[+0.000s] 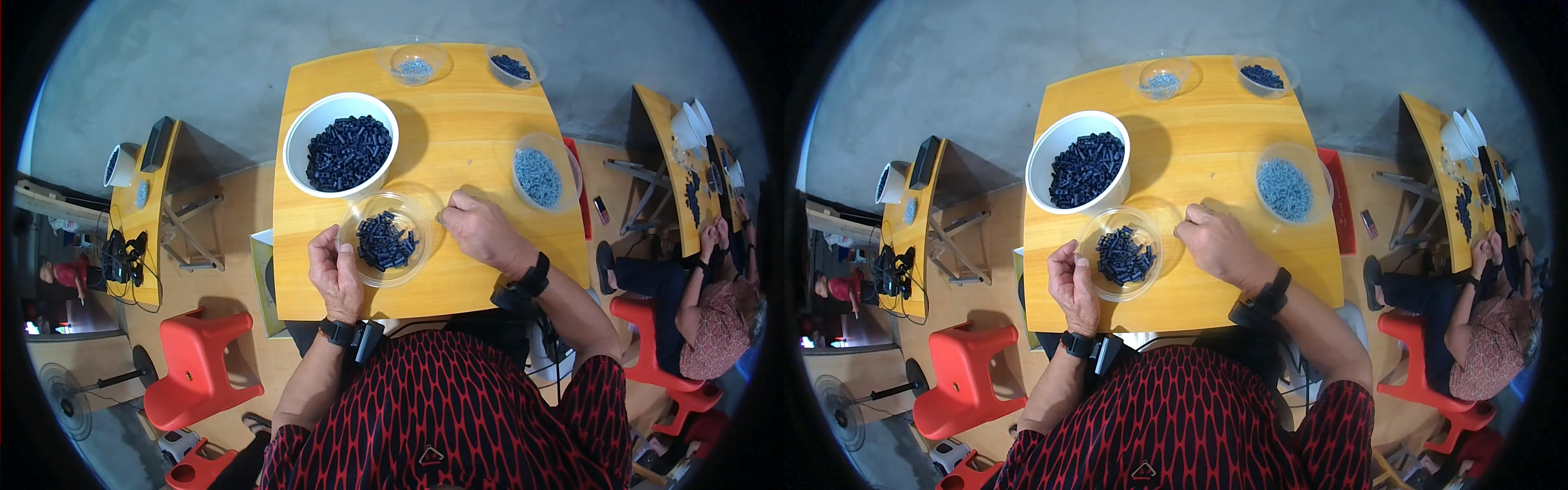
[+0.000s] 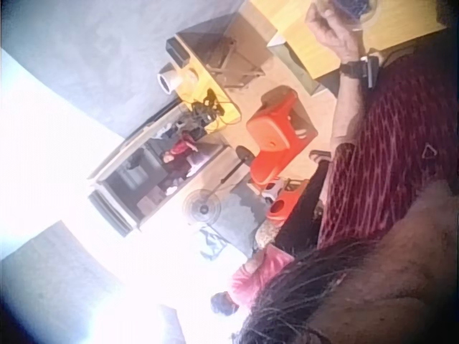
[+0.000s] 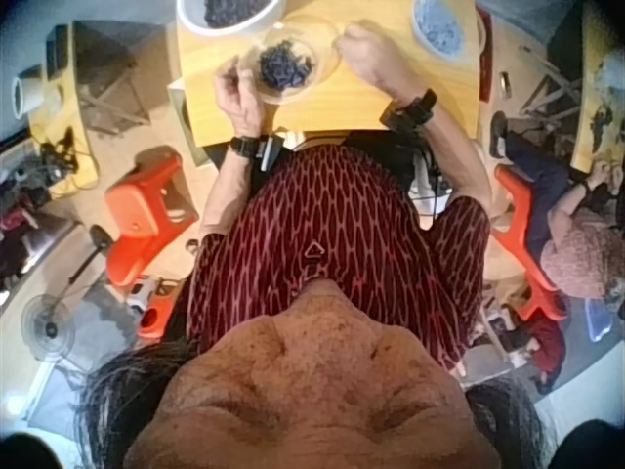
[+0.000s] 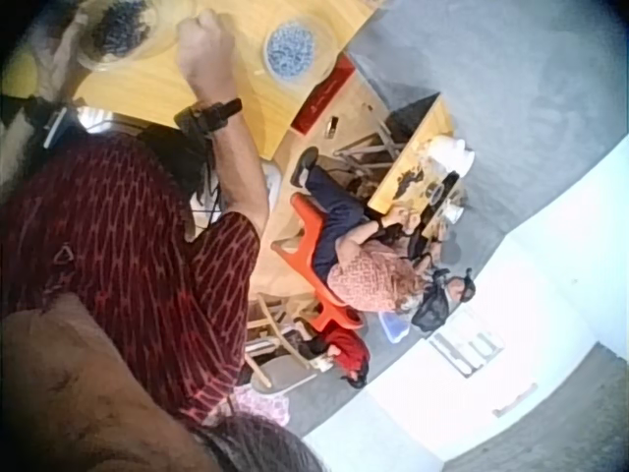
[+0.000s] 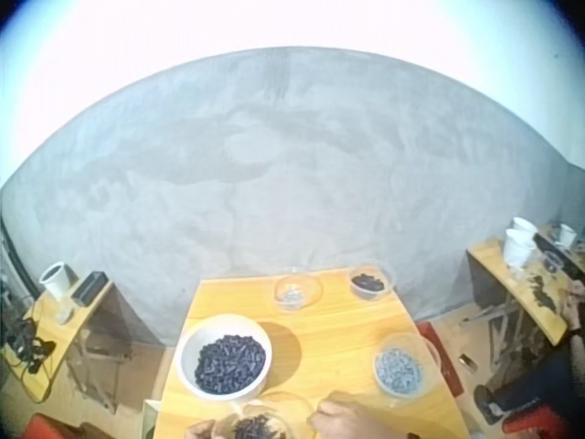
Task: Assembling small blue plastic components by hand at a table in a workshop.
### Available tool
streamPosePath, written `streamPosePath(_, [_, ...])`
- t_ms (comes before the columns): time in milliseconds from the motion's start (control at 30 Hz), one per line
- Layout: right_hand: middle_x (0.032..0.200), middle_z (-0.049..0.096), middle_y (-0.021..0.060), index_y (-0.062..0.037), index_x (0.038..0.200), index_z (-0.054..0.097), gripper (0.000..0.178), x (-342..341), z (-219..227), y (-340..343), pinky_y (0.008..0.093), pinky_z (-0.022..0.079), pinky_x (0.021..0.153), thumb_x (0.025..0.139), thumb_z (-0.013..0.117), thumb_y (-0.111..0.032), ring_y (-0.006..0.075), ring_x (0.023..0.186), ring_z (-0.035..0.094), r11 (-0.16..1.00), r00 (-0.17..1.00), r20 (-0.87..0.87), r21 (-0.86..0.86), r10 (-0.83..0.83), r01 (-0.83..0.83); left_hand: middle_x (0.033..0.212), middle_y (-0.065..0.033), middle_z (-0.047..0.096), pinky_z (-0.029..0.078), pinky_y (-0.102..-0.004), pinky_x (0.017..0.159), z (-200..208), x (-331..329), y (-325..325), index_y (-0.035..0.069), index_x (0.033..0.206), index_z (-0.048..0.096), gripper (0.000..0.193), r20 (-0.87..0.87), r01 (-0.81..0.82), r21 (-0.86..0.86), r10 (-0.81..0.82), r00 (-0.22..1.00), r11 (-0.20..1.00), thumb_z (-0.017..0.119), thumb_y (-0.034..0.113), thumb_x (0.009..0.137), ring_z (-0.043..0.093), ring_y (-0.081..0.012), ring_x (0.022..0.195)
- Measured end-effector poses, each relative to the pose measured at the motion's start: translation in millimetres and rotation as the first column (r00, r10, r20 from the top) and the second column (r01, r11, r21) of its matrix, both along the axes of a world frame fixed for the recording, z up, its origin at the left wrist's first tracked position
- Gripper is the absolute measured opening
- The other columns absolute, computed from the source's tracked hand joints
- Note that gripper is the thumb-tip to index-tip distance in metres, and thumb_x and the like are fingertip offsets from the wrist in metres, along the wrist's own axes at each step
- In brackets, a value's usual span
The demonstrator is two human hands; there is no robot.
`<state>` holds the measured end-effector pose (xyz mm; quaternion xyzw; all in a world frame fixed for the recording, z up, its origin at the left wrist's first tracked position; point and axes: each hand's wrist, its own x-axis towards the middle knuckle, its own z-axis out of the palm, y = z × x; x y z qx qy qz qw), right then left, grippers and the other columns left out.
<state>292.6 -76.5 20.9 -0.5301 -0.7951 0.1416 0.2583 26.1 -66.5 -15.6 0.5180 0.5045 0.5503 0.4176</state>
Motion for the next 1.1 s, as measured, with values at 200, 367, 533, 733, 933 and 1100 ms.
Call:
streamPosePath(200, [0.086,0.057,0.0139,-0.0017,0.082,0.058,0.007,0,-10,-3,0.0466,0.049,0.068,0.087,0.059,-0.007,0.0364,0.079,0.06,0.999,1.0,-0.002,0.048,-0.021,0.021,0.095,0.0006,0.052,0.043,-0.0202,0.081,2,1,0,-0.001,0.124,0.057,0.028,-0.012,-0.015,0.0,0.015,1.0,1.0,0.055,0.004,0.097,0.049,-0.0066,0.086])
streamPosePath(367, [0.085,0.059,0.0143,0.0003,0.087,0.055,0.007,-14,13,-20,0.0419,0.05,0.067,0.085,0.062,-0.001,0.0338,0.076,0.06,0.998,0.956,-0.288,-0.049,-0.059,0.047,0.094,0.0008,0.053,0.042,-0.0193,0.075,-3,-1,2,-0.001,0.124,0.057,0.028,-0.017,-0.042,0.024,0.042,0.999,0.999,0.055,0.004,0.097,0.047,-0.0055,0.082])
streamPosePath(533, [0.083,0.06,0.0155,0.0014,0.092,0.056,0.011,-25,-3,-26,0.0365,0.05,0.068,0.083,0.062,0.005,0.0316,0.074,0.06,0.962,0.844,-0.518,-0.272,-0.139,-0.008,0.092,0.0013,0.053,0.04,-0.018,0.068,-3,0,3,0.0,0.122,0.058,0.026,0.004,-0.061,0.027,0.061,0.998,0.998,0.055,0.004,0.097,0.045,-0.004,0.076])
streamPosePath(733, [0.084,0.057,0.0147,0.0019,0.092,0.057,0.011,-30,-11,-21,0.0391,0.049,0.065,0.085,0.066,0.002,0.0306,0.073,0.059,0.997,0.957,-0.289,-0.07,-0.029,0.009,0.094,-0.0007,0.055,0.046,-0.0216,0.079,-7,-3,2,-0.002,0.124,0.057,0.028,0.024,-0.053,-0.007,0.053,0.998,0.999,0.055,0.003,0.096,0.05,-0.0071,0.083])
streamPosePath(933, [0.088,0.056,0.0192,0.0012,0.089,0.058,0.006,-37,-11,-22,0.049,0.05,0.071,0.085,0.062,-0.002,0.0408,0.083,0.061,0.991,0.975,-0.22,-0.134,-0.038,0.008,0.089,0.0031,0.05,0.038,-0.0175,0.067,-7,-1,3,0.0,0.121,0.059,0.025,0.016,-0.075,0.033,0.074,0.997,0.997,0.055,0.004,0.097,0.043,-0.0033,0.075])
streamPosePath(1100, [0.088,0.056,0.0203,0.0014,0.09,0.058,0.004,-34,-4,-24,0.0496,0.049,0.073,0.086,0.059,0.002,0.0414,0.083,0.06,0.994,0.934,-0.35,-0.104,-0.067,0.032,0.087,0.0029,0.051,0.039,-0.0183,0.067,-5,-2,3,0.001,0.121,0.059,0.025,0.011,-0.077,0.027,0.076,0.997,0.997,0.055,0.006,0.097,0.043,-0.0037,0.073])
